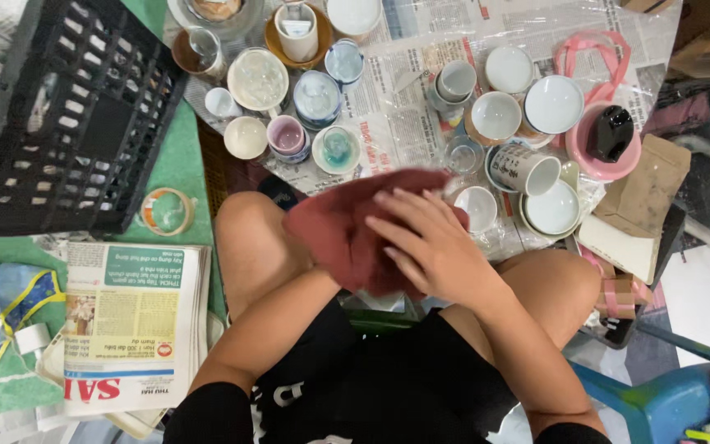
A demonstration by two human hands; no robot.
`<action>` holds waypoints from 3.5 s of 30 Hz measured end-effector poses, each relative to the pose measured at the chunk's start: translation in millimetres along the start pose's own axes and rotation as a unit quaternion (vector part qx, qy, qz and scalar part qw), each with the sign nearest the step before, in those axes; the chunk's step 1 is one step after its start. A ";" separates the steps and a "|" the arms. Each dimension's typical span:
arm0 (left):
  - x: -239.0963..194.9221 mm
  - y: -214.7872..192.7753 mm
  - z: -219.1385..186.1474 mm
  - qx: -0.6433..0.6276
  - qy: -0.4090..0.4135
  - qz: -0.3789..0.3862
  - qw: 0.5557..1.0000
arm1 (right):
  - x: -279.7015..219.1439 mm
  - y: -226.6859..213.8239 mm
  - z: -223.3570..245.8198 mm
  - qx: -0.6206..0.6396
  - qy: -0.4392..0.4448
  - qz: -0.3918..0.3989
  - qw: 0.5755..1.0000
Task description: The person sits cross-legged and wipes several small ceramic cups and bowls with a reddish cloth. They handle each item one at a time, rubbing the exterior and interior surfaces, then place the items back on the table.
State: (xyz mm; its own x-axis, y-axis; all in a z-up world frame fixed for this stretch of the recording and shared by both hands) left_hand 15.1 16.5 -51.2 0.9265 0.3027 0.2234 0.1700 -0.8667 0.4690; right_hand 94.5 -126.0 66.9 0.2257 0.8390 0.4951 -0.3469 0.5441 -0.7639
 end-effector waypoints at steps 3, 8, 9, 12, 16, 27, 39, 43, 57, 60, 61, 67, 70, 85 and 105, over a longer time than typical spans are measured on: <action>-24.8 8.4 22.1 -0.368 -0.286 -0.091 0.880 | -15.3 10.2 5.5 0.034 0.025 -0.043 0.998; -21.4 0.4 -10.3 0.063 -0.121 0.011 0.991 | -44.5 16.8 -4.5 0.047 0.054 -0.072 0.995; -22.2 2.4 -23.3 0.165 -0.074 0.023 0.983 | -47.4 14.8 -4.6 0.027 0.052 -0.074 0.996; -25.4 14.9 -55.3 0.168 -0.019 -0.037 0.985 | -48.6 1.6 2.7 -0.002 0.043 -0.116 0.992; -42.0 26.0 -70.0 0.110 -0.011 -0.093 0.990 | -49.2 -23.3 23.8 0.008 0.025 -0.157 0.987; -78.9 65.9 -62.7 0.018 -0.080 -0.079 0.993 | -83.2 30.5 27.2 0.092 0.055 0.082 0.991; -96.8 75.4 -122.5 0.409 0.121 0.018 0.904 | -81.0 46.4 89.5 0.097 0.318 -0.216 0.918; -87.7 50.5 -167.0 0.492 0.112 0.015 0.863 | -87.4 18.9 78.0 0.299 0.339 -0.165 0.876; -74.7 30.0 -200.3 0.219 0.038 -0.030 0.975 | -62.2 5.2 56.7 0.326 0.300 0.011 0.896; -63.6 31.8 -143.7 0.450 -0.024 -0.016 0.893 | -55.8 -2.0 51.3 0.319 0.281 0.060 0.903; -64.6 30.1 -123.6 0.413 -0.064 0.001 0.909 | -55.5 -6.4 48.2 0.315 0.276 0.076 0.905; -58.4 -8.3 -8.5 0.226 -0.098 0.054 0.968 | -56.4 -8.6 27.6 0.095 -0.051 0.072 0.992; -50.6 -29.1 33.9 0.010 -0.243 0.007 0.970 | -64.9 -4.6 9.4 0.109 0.082 0.106 0.985; -43.4 -16.2 19.6 -0.133 -0.123 -0.088 0.980 | 5.5 -4.5 27.1 0.055 0.094 0.057 0.992; -81.2 -29.4 15.5 0.082 -0.096 -0.082 0.989 | -9.1 11.0 21.6 0.204 0.129 0.043 0.970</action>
State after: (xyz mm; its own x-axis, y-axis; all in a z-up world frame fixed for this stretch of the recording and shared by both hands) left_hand -59.9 11.2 -96.3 0.9262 0.3766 -0.0172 0.3601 -0.8702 0.3363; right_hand 68.9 -127.6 62.9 0.3811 0.8821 0.2768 -0.6939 0.4707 -0.5450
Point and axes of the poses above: each hand's wrist, its own x-axis towards the middle knuckle, its own y-axis out of the palm, z = x × y, the point moved 1 cm from there along x, towards the middle knuckle, and after that the axes turned 11 degrees about -z, right-handed, at the moved point
